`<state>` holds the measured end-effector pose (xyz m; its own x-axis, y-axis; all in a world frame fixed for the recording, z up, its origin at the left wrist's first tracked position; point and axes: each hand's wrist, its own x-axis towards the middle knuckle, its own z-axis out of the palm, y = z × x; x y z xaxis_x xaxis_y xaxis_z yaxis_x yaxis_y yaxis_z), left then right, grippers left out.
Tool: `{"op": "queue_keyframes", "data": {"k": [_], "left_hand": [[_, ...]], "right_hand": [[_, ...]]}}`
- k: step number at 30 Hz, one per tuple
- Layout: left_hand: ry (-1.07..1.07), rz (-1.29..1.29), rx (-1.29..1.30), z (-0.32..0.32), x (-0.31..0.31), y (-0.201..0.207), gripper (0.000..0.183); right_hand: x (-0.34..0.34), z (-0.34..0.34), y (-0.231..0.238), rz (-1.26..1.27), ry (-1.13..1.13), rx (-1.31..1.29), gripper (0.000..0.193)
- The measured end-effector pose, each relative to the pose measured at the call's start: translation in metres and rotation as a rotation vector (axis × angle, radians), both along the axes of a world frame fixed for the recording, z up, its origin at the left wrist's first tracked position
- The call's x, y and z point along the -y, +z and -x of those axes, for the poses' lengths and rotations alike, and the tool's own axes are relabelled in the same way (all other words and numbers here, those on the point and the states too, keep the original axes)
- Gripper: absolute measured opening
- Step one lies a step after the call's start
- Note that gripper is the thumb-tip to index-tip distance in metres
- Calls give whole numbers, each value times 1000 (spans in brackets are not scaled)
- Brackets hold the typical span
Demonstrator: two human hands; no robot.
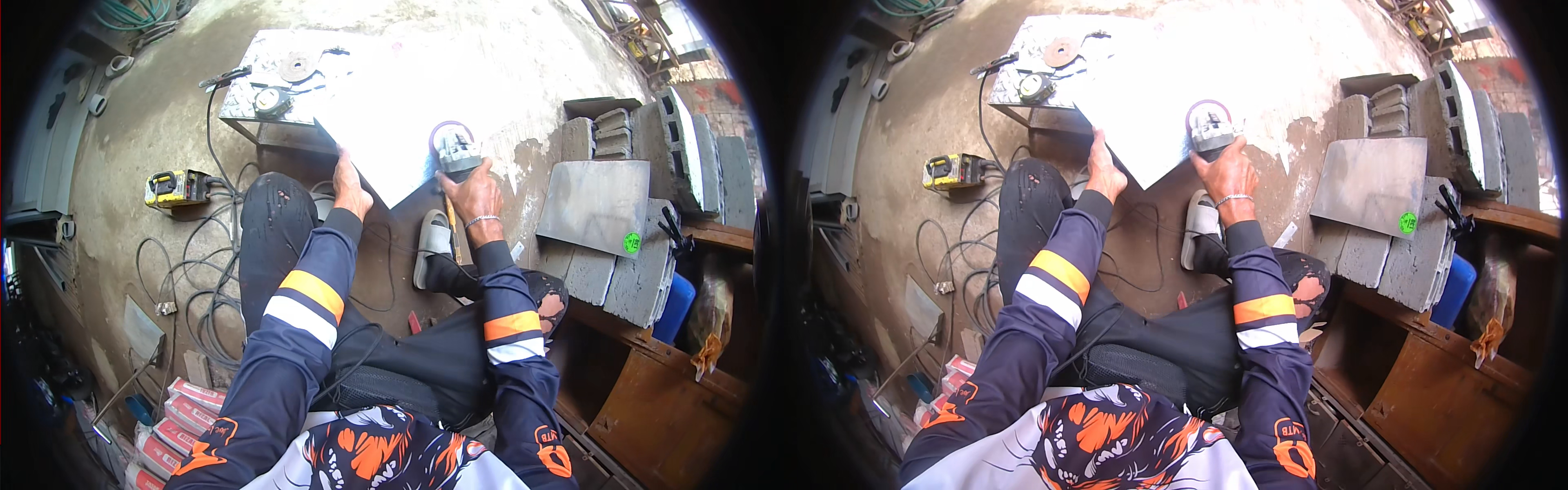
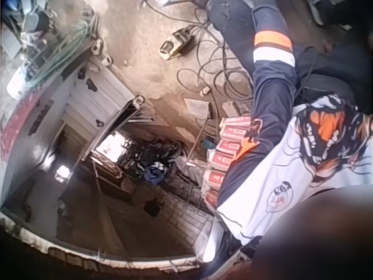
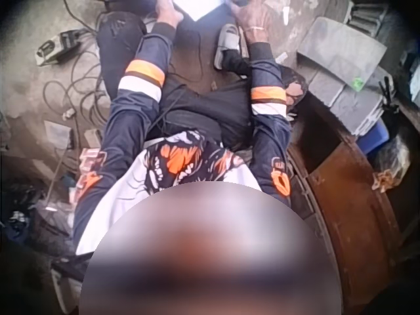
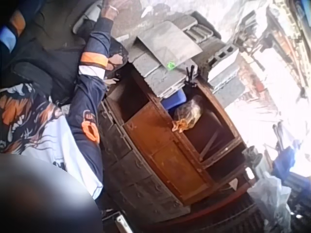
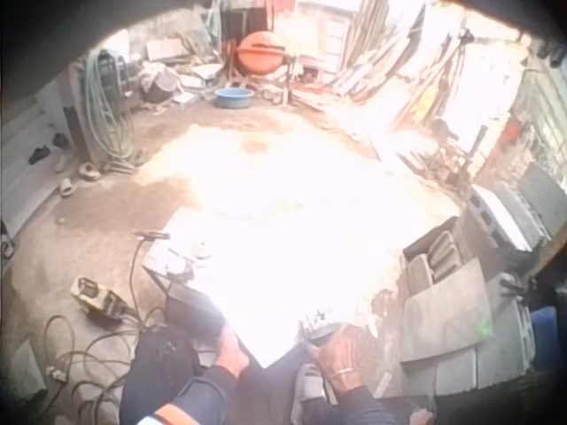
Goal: The person grinds the surface and edges of a metal plate using an angle grinder.
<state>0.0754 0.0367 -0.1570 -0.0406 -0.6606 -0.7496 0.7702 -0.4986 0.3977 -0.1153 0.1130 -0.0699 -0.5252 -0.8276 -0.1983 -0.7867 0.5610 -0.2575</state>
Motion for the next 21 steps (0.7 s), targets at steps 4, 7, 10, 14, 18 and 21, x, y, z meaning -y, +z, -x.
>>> {"op": "queue_keyframes", "data": {"k": [4, 7, 10, 14, 18, 21], "left_hand": [[8, 42, -64, -3, 4, -7, 60], [-11, 35, -20, -3, 5, -4, 63], [-10, 42, 23, -2, 3, 0, 68], [3, 13, 17, 0, 5, 3, 67], [0, 32, -15, -2, 5, -5, 64], [-22, 0, -34, -7, 13, -12, 63]], "right_hand": [[-13, -28, 12, -1, 97, 96, 84], [-14, -20, 7, 25, 32, 58, 81], [-22, -15, 8, 59, -10, 77, 82], [-48, -44, 15, -40, 97, 81, 81], [-64, -61, 15, -32, 193, 116, 87], [-57, -54, 15, -52, 156, 52, 85]]}}
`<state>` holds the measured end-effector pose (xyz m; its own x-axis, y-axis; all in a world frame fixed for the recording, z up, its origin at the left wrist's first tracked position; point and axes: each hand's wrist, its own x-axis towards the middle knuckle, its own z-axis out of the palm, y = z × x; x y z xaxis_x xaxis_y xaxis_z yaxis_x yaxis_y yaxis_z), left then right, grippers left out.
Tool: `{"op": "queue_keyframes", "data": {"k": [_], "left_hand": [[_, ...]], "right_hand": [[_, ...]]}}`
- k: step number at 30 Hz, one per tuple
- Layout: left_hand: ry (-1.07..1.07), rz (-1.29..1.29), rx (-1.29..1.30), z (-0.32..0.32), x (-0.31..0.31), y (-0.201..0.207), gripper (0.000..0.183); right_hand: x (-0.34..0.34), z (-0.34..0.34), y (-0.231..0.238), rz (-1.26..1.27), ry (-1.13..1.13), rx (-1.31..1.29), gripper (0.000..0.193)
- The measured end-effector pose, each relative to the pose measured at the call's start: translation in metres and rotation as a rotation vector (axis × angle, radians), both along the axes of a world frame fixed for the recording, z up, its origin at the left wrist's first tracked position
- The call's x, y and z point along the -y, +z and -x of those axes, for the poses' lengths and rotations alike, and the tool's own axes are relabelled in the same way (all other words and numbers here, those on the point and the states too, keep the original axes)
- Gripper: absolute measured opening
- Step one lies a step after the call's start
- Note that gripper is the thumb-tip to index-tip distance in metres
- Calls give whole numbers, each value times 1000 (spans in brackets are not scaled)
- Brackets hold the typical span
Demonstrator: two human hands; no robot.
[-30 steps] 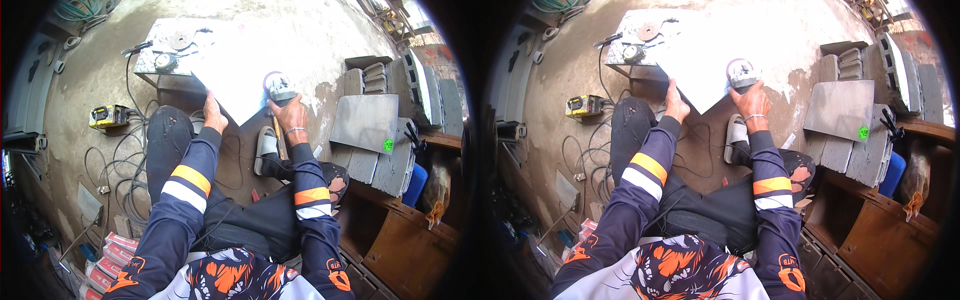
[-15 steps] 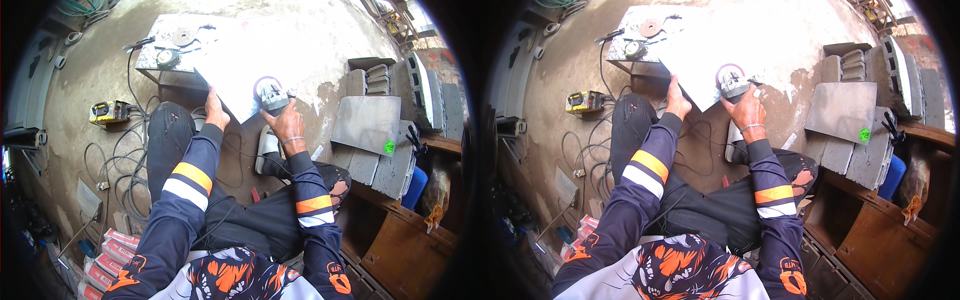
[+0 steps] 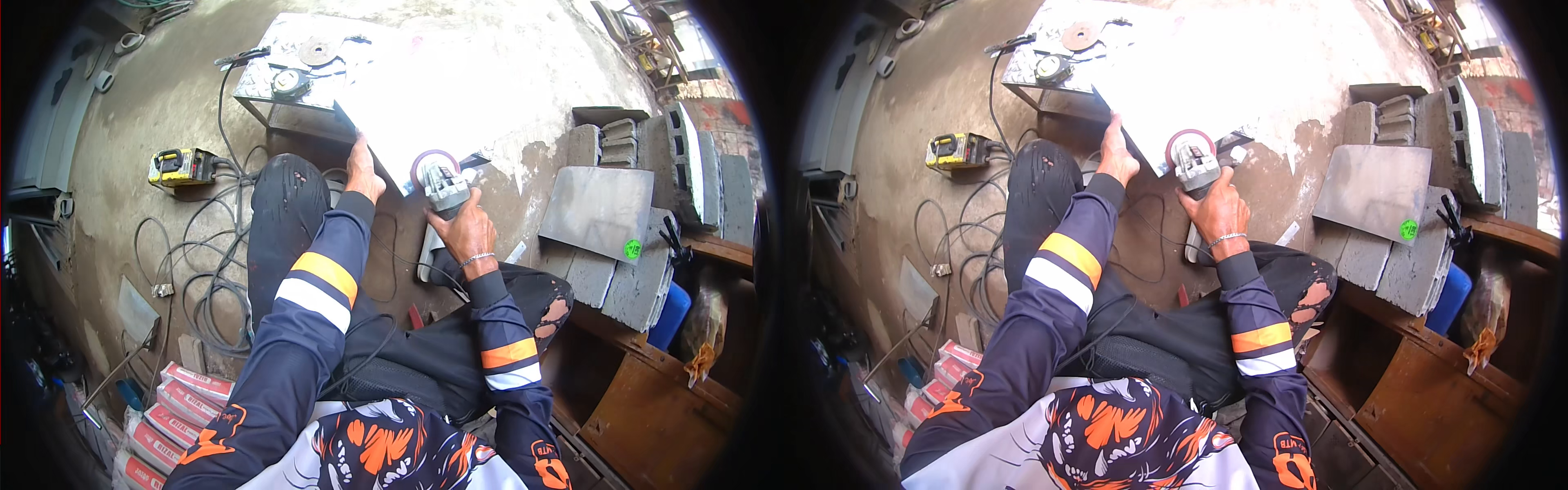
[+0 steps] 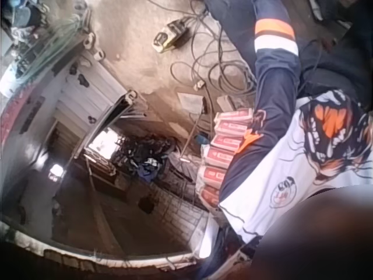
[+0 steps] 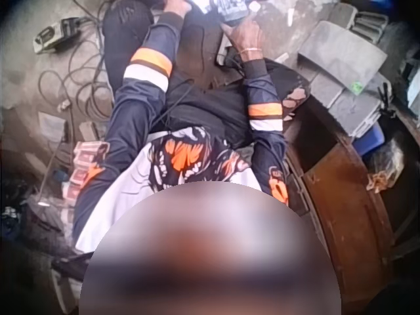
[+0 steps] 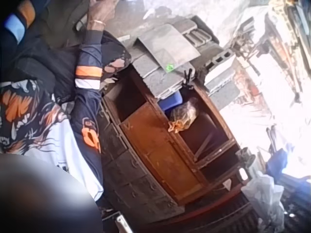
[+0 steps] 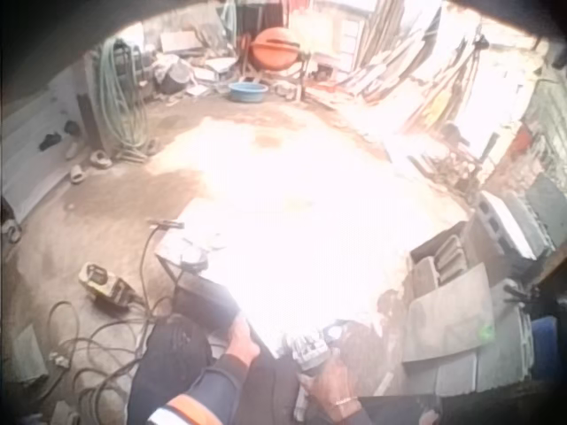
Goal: The person grinds the surface and edges of a metal plate using an angle grinder.
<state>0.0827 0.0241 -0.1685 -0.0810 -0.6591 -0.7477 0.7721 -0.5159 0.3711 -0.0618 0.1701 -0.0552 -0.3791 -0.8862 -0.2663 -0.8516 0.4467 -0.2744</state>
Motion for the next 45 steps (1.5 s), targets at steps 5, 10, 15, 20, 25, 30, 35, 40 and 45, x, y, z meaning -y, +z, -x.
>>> {"op": "queue_keyframes", "data": {"k": [5, 10, 15, 20, 25, 30, 35, 40, 45], "left_hand": [[-7, -44, -22, -1, -1, 0, 55], [-20, -20, 0, -5, 0, -5, 57], [-46, -50, 3, -2, 0, 3, 64], [-38, -48, -7, -6, 3, -6, 51], [-58, -94, -10, -2, 1, -4, 49], [-22, -51, -61, -7, -1, -10, 50], [-52, -98, -29, -4, -2, -2, 48], [-13, -82, -51, -7, 0, -5, 51], [-26, -70, -63, -5, -1, 1, 57]], "right_hand": [[-1, -3, 1, 13, -68, 0, 81], [-1, -13, 1, -5, 16, 16, 82], [16, 2, 2, 2, -82, -21, 79], [10, -15, 0, -9, 48, 19, 78], [25, -1, -5, 70, -24, -9, 78], [18, -22, 3, -7, 95, 7, 83], [21, -9, -1, 47, 57, -18, 79], [23, -12, 7, -48, 62, 0, 83], [24, -16, 6, -18, 114, 5, 82]]}}
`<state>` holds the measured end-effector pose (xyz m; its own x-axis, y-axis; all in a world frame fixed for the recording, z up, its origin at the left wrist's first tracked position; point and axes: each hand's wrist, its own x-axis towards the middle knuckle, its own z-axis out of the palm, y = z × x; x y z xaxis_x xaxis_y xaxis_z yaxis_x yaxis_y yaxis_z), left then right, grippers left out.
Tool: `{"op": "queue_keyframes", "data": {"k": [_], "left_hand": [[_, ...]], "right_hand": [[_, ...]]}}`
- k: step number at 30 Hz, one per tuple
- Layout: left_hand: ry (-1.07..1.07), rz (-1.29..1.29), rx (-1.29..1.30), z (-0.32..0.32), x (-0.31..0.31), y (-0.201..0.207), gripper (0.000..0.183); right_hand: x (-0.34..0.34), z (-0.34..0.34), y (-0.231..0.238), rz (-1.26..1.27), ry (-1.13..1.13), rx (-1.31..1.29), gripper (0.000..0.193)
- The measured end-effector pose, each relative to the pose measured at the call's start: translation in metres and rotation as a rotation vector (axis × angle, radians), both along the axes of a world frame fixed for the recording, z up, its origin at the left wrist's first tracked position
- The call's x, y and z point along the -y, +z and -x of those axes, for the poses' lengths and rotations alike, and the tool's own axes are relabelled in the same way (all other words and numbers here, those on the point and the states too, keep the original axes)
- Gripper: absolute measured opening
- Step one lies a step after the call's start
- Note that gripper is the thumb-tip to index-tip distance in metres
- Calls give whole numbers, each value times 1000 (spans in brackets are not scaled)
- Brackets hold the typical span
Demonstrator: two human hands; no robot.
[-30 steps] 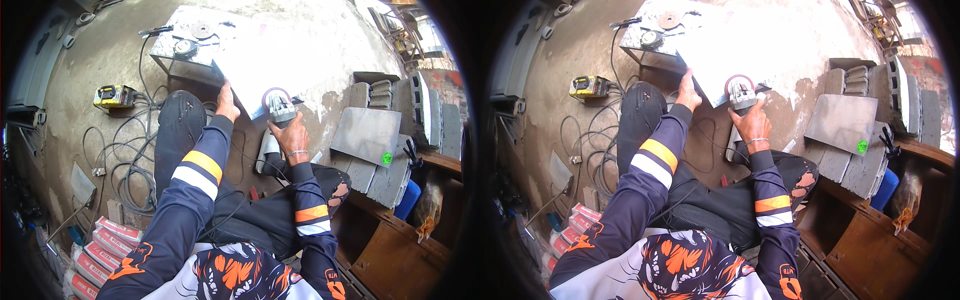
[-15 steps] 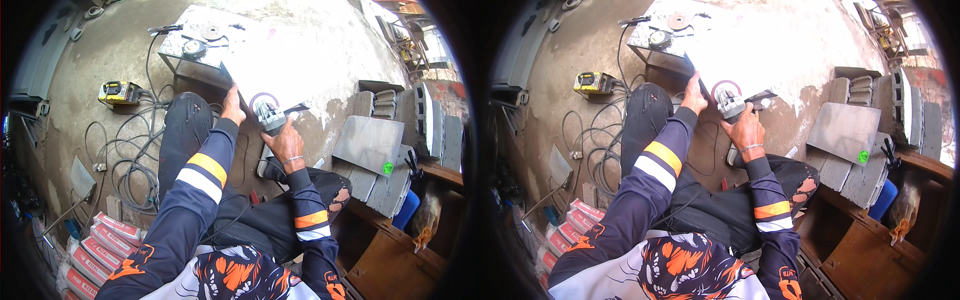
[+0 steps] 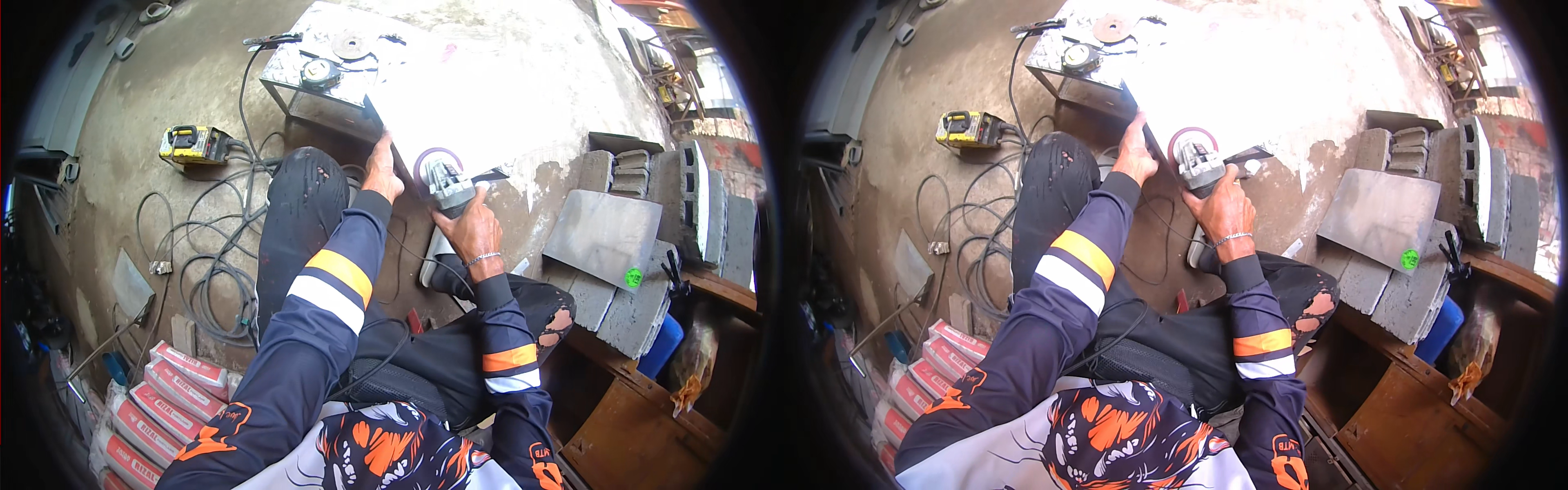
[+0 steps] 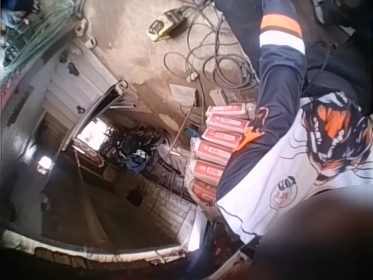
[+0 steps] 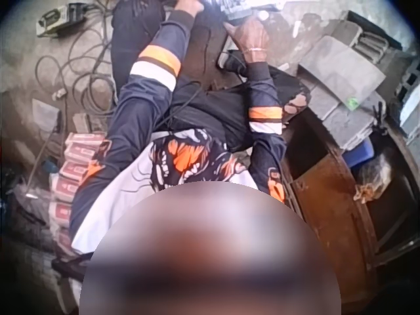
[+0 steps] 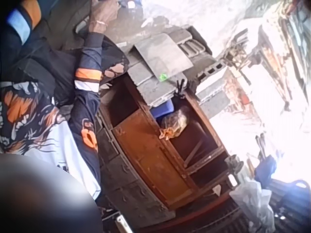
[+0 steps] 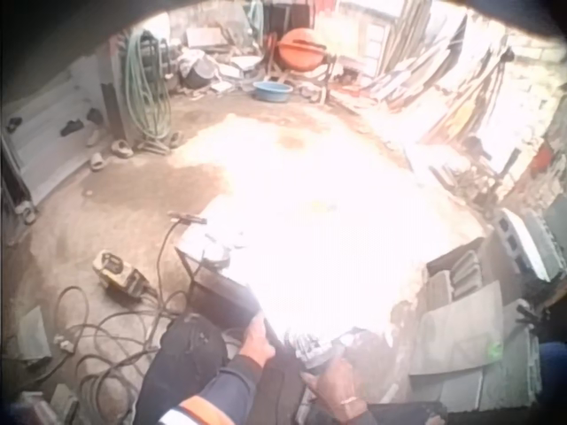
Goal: The person grinds the surface and edges of a metal plate using an angle grinder.
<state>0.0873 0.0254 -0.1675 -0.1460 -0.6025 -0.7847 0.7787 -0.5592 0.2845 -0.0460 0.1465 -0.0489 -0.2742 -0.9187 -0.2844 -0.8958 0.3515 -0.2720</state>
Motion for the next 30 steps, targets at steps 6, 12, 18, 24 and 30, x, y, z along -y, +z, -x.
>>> {"op": "queue_keyframes", "data": {"k": [6, 12, 18, 24, 30], "left_hand": [[-24, -18, 24, -1, -1, -2, 62], [-11, 14, 11, -2, -1, 3, 59], [18, -44, 45, -4, 1, 5, 55], [4, -85, 68, -3, 0, 3, 58], [-5, -46, 22, -5, -1, 3, 57]], "right_hand": [[24, 25, -5, 95, -166, -29, 87], [7, -2, -2, 12, -54, 36, 83], [24, 18, -2, -10, -155, -14, 88], [37, 39, -7, 51, -170, -95, 94], [22, -7, 11, -50, -39, 16, 87]]}}
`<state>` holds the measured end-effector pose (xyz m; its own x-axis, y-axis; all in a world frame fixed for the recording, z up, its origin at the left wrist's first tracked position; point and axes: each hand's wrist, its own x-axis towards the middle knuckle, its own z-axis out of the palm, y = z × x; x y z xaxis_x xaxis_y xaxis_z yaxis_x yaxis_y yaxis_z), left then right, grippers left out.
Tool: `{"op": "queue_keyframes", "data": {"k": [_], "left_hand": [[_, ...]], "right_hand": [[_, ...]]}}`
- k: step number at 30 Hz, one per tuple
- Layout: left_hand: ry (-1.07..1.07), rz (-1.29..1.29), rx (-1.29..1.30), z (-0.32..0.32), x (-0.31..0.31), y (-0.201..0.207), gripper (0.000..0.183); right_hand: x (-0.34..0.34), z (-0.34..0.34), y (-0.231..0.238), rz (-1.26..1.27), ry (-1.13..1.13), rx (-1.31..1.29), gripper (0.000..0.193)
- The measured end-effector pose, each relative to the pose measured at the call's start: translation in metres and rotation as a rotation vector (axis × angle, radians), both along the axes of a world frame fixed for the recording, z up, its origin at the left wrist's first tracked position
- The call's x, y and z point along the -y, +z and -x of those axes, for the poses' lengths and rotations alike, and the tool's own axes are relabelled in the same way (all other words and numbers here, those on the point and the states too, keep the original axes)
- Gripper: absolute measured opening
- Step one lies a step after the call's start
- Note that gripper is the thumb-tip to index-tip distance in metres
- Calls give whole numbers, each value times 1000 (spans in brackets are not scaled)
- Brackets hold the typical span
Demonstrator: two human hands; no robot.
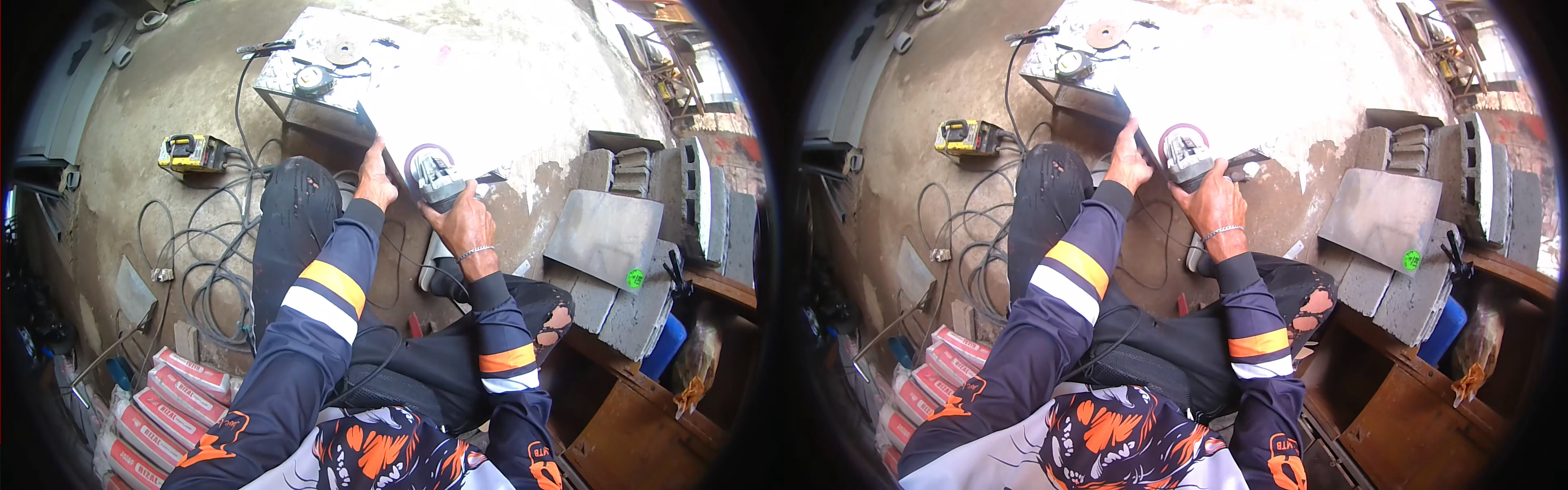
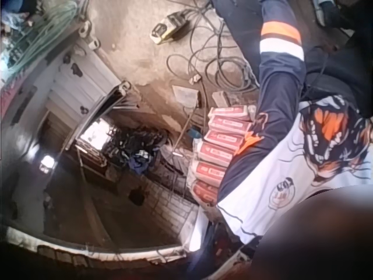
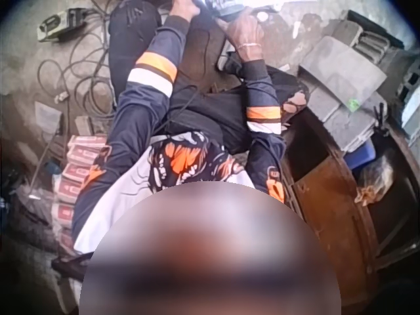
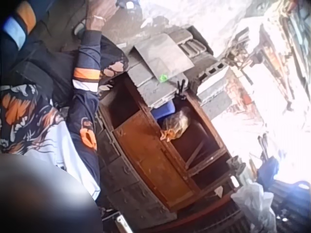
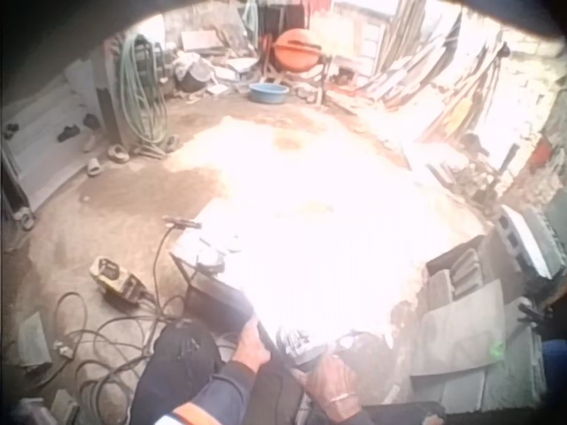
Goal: The person grinds the surface and edges of a metal plate using an angle grinder.
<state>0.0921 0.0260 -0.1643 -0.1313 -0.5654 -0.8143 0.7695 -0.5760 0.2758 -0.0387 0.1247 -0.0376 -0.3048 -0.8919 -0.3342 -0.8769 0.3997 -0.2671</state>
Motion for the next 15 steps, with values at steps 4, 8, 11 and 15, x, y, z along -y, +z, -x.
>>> {"op": "queue_keyframes", "data": {"k": [4, 8, 11, 15], "left_hand": [[-30, 33, -20, -1, -4, 7, 68], [-14, 66, -14, 2, -6, 7, 81], [19, 57, -52, -1, -7, 5, 77], [18, 100, -59, -2, -8, -3, 73]], "right_hand": [[7, 8, -1, 9, 4, -21, 86], [17, 35, -14, 102, -90, -97, 88], [16, 23, -9, 35, -63, -104, 88], [8, -5, -2, -3, 14, 6, 85]]}}
